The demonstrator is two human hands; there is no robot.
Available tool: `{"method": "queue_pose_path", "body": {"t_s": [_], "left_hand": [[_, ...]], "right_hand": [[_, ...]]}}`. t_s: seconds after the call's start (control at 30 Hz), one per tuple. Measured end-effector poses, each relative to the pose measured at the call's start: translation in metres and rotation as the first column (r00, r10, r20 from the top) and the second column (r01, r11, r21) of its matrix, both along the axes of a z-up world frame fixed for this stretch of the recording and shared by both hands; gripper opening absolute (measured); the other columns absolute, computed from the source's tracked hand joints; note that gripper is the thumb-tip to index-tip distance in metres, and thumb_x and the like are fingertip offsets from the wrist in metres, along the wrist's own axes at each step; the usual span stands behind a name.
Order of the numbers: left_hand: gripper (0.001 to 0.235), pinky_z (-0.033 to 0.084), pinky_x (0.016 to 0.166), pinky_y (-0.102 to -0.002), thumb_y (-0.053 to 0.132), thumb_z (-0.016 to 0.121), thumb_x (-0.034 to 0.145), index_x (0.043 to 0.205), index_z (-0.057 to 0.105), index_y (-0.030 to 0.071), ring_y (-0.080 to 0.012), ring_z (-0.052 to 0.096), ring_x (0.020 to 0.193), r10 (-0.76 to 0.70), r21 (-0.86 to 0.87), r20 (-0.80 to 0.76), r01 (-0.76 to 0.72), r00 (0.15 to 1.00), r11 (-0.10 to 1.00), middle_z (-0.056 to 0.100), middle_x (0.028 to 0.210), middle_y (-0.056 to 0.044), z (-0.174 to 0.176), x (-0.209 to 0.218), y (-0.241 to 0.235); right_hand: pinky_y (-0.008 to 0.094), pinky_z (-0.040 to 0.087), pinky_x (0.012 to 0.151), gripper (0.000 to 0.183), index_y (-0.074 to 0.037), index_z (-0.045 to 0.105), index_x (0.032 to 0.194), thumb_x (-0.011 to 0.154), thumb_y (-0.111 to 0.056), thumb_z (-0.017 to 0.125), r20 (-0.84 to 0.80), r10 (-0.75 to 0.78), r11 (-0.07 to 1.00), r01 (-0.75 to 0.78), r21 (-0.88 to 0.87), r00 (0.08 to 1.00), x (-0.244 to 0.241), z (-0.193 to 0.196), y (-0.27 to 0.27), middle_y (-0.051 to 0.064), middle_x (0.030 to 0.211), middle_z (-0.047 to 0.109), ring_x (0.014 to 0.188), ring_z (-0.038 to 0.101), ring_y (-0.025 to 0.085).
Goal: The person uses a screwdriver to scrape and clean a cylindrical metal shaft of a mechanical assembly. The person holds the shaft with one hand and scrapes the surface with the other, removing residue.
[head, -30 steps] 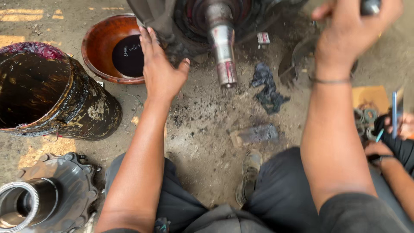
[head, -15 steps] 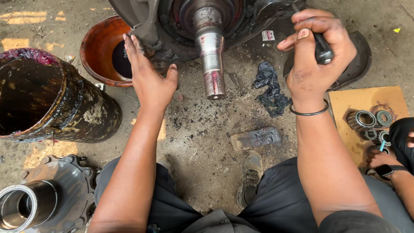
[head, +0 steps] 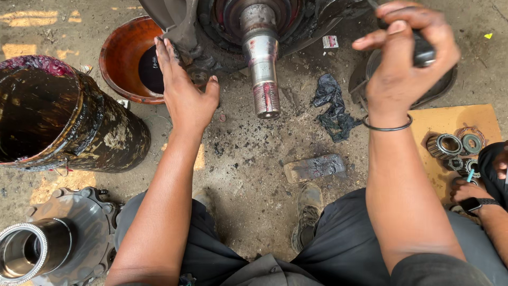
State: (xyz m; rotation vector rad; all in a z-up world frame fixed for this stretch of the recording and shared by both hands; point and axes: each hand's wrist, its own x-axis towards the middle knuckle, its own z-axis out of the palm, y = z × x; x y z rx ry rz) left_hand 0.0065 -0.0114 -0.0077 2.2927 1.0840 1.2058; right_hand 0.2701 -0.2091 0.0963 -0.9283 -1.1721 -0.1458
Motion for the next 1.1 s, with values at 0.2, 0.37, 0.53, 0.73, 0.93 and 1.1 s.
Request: {"method": "queue_pose_path", "body": {"t_s": [0.2, 0.37, 0.53, 0.73, 0.93, 1.1], "left_hand": [[0.107, 0.039, 0.131, -0.045, 0.015, 0.085, 0.09, 0.168, 0.013, -0.003, -0.0443, 0.018, 0.163, 0.013, 0.041, -0.015, -0.013, 1.0, 0.999, 0.01, 0.174, -0.028, -0.006, -0.001, 0.001], [0.107, 0.058, 0.097, -0.03, 0.013, 0.083, 0.089, 0.166, 0.01, -0.002, -0.046, 0.023, 0.161, -0.018, -0.028, 0.019, 0.019, 1.0, 0.999, 0.007, 0.173, -0.027, -0.003, -0.001, -0.001], [0.108, 0.06, 0.095, -0.029, 0.012, 0.083, 0.09, 0.168, 0.01, -0.001, -0.0451, 0.032, 0.159, -0.037, -0.03, 0.038, 0.038, 0.999, 0.999, 0.007, 0.174, -0.026, -0.003, -0.001, -0.001], [0.107, 0.053, 0.109, -0.035, 0.012, 0.084, 0.089, 0.166, 0.01, 0.001, -0.0408, 0.035, 0.159, -0.015, 0.04, 0.005, 0.014, 1.0, 0.999, 0.007, 0.176, -0.023, -0.009, -0.002, 0.001], [0.104, 0.058, 0.099, -0.031, 0.01, 0.081, 0.089, 0.166, 0.011, -0.001, -0.0465, 0.03, 0.159, -0.038, -0.039, 0.021, 0.039, 0.999, 0.998, 0.007, 0.174, -0.026, -0.009, -0.004, 0.003], [0.103, 0.061, 0.098, -0.029, 0.009, 0.082, 0.093, 0.165, 0.01, 0.001, -0.0452, 0.031, 0.161, -0.074, 0.012, 0.06, 0.073, 0.995, 0.997, 0.006, 0.171, -0.024, -0.007, -0.003, 0.0]], "right_hand": [[0.038, 0.062, 0.069, 0.005, 0.009, 0.054, 0.118, 0.116, 0.005, 0.051, 0.103, -0.069, 0.998, 0.067, 0.021, 0.992, 0.003, 0.0, -0.013, 0.024, 0.117, 0.067, 0.088, 0.072, 0.027], [0.039, 0.062, 0.066, 0.004, 0.008, 0.055, 0.117, 0.116, 0.007, 0.051, 0.051, -0.013, 1.0, 0.013, -0.001, 0.999, 0.007, -0.006, -0.008, 0.025, 0.112, 0.068, 0.082, 0.071, 0.028], [0.039, 0.065, 0.071, 0.005, 0.009, 0.054, 0.114, 0.116, 0.008, 0.049, 0.093, -0.118, 0.993, 0.116, 0.032, 0.989, 0.008, 0.003, -0.017, 0.02, 0.109, 0.067, 0.079, 0.07, 0.026], [0.036, 0.063, 0.066, 0.006, 0.008, 0.056, 0.114, 0.116, 0.006, 0.05, 0.137, -0.104, 0.994, 0.106, -0.009, 0.985, -0.015, 0.018, -0.005, 0.023, 0.109, 0.067, 0.076, 0.068, 0.026], [0.041, 0.063, 0.072, 0.008, 0.006, 0.054, 0.116, 0.117, 0.0, 0.048, 0.157, -0.01, 1.0, 0.008, 0.014, 0.988, 0.002, 0.023, -0.015, 0.022, 0.11, 0.069, 0.078, 0.071, 0.028], [0.04, 0.063, 0.067, 0.002, 0.003, 0.051, 0.118, 0.117, 0.001, 0.05, 0.01, 0.088, 0.996, -0.088, 0.008, 0.996, 0.009, 0.002, -0.01, 0.02, 0.11, 0.067, 0.079, 0.073, 0.029]]}}
